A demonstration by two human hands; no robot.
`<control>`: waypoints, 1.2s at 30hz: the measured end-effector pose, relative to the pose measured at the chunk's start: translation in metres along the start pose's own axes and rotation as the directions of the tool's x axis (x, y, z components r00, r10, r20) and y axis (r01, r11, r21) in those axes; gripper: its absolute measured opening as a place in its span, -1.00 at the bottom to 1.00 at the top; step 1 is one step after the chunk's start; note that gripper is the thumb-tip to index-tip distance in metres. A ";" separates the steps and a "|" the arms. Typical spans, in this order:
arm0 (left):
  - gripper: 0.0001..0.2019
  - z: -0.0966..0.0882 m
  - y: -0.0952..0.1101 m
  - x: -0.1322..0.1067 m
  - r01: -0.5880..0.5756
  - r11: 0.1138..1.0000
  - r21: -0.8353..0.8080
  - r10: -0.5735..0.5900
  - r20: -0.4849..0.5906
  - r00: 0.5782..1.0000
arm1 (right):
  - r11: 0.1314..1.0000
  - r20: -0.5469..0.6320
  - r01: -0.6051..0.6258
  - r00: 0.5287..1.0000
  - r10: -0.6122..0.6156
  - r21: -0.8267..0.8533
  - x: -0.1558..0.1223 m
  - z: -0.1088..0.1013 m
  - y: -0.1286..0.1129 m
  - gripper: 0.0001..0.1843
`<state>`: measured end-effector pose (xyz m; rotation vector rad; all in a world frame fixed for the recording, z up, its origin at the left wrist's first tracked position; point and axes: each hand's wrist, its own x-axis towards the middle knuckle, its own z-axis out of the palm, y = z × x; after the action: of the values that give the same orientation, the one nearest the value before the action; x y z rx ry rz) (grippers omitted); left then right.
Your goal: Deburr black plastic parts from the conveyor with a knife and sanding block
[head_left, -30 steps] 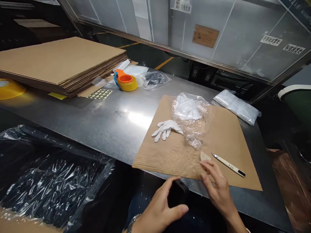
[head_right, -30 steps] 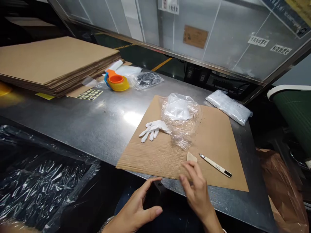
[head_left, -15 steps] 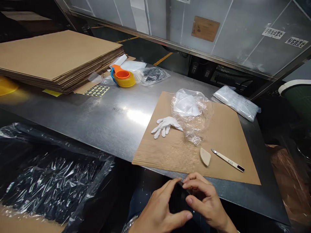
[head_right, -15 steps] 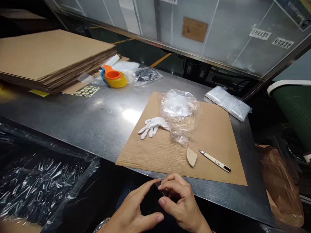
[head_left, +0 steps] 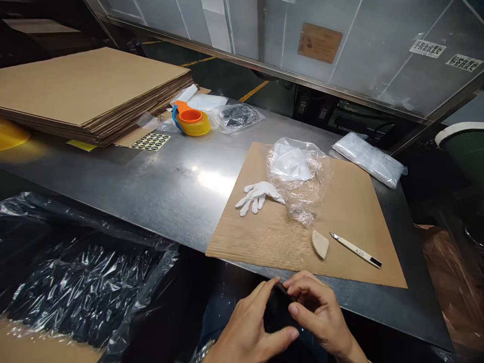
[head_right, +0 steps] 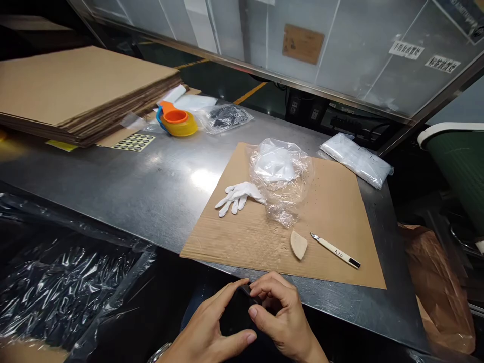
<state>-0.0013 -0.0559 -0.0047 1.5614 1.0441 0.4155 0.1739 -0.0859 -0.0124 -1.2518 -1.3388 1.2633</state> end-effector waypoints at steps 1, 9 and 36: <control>-0.45 0.000 -0.001 0.000 -0.003 1.000 -0.003 0.003 0.001 1.000 | 1.000 0.012 -0.003 1.000 0.003 0.003 0.000 0.000 -0.001 -0.87; -0.38 0.000 -0.004 0.001 0.027 0.999 0.048 -0.028 0.021 0.999 | 0.999 0.000 -0.038 0.999 0.038 0.026 0.002 0.000 0.001 -0.89; -0.60 0.010 -0.009 0.007 0.435 0.425 -0.794 -0.197 0.388 0.900 | 0.976 -0.097 -0.151 0.981 0.168 0.157 0.006 -0.001 0.007 -0.86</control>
<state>0.0064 -0.0570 -0.0181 0.4266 0.7064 0.3821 0.1747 -0.0796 -0.0196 -1.3237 -1.0631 1.3590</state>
